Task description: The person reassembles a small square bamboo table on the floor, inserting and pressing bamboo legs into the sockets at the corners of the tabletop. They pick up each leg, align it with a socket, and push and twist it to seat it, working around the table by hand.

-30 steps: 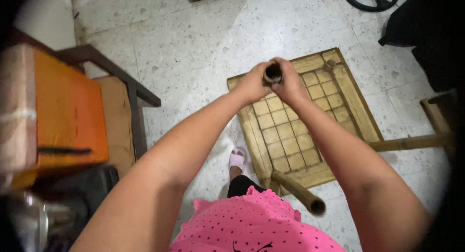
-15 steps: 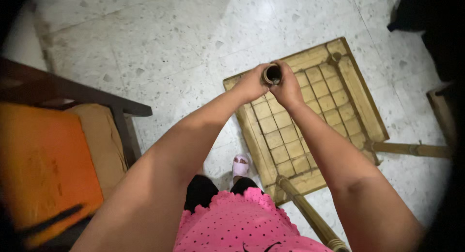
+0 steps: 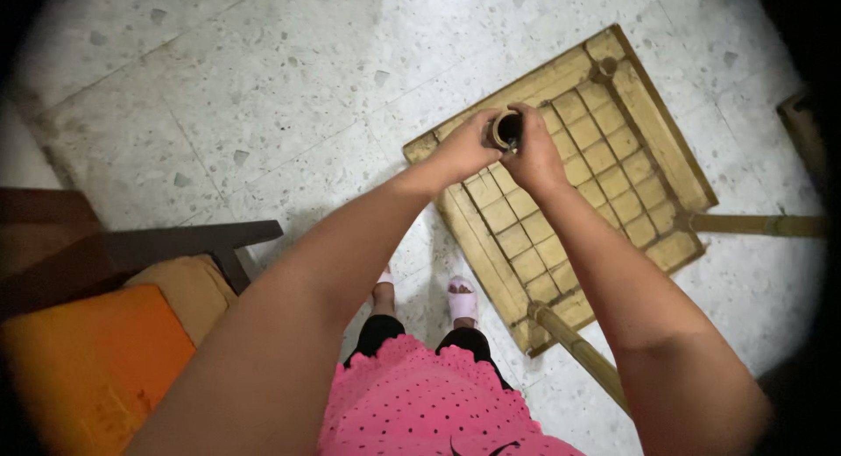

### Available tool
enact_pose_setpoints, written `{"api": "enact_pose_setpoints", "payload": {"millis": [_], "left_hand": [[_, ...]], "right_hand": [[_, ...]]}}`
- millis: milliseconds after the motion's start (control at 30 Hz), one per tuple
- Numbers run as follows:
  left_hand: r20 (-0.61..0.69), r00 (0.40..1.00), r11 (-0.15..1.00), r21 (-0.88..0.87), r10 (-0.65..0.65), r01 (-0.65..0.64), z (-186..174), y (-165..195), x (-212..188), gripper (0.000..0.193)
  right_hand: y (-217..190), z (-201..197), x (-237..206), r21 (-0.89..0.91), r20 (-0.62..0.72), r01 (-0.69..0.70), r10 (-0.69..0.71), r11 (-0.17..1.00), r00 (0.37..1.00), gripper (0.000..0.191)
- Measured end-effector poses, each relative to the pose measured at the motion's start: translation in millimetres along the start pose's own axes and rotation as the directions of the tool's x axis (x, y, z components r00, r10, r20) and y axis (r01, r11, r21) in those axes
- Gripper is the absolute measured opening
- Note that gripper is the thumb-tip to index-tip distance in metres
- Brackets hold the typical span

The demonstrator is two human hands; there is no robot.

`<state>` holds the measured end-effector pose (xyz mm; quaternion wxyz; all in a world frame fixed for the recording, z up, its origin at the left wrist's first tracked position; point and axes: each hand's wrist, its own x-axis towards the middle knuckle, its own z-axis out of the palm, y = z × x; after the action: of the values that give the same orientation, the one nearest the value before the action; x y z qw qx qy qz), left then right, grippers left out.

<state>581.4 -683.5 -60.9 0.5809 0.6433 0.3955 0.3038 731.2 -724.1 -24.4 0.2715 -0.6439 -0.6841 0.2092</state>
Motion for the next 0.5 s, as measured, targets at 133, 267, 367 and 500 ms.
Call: {"api": "enact_pose_setpoints", "payload": {"millis": [133, 267, 367, 500], "left_hand": [[0.034, 0.992, 0.992, 0.05, -0.12, 0.119, -17.5, -2.0, 12.7, 0.073], [0.008, 0.993, 0.967, 0.228, -0.116, 0.111, -31.0, -7.6, 17.5, 0.068], [0.034, 0.995, 0.942, 0.326, -0.095, 0.078, -39.7, -15.9, 18.9, 0.062], [0.088, 0.986, 0.873, 0.481, -0.145, 0.085, -51.1, -30.0, 16.2, 0.061]], "right_hand": [[-13.6, -3.2, 10.4, -0.24, 0.113, 0.01, 0.017, 0.971, 0.993, 0.075], [-24.1, 0.0, 29.3, -0.383, 0.25, 0.099, 0.0, 0.918, 0.968, 0.056], [-21.6, 6.5, 44.5, -0.427, 0.311, 0.096, 0.046, 0.899, 0.949, 0.053], [-14.0, 24.7, 52.1, -0.462, 0.348, 0.088, 0.089, 0.883, 0.933, 0.052]]}}
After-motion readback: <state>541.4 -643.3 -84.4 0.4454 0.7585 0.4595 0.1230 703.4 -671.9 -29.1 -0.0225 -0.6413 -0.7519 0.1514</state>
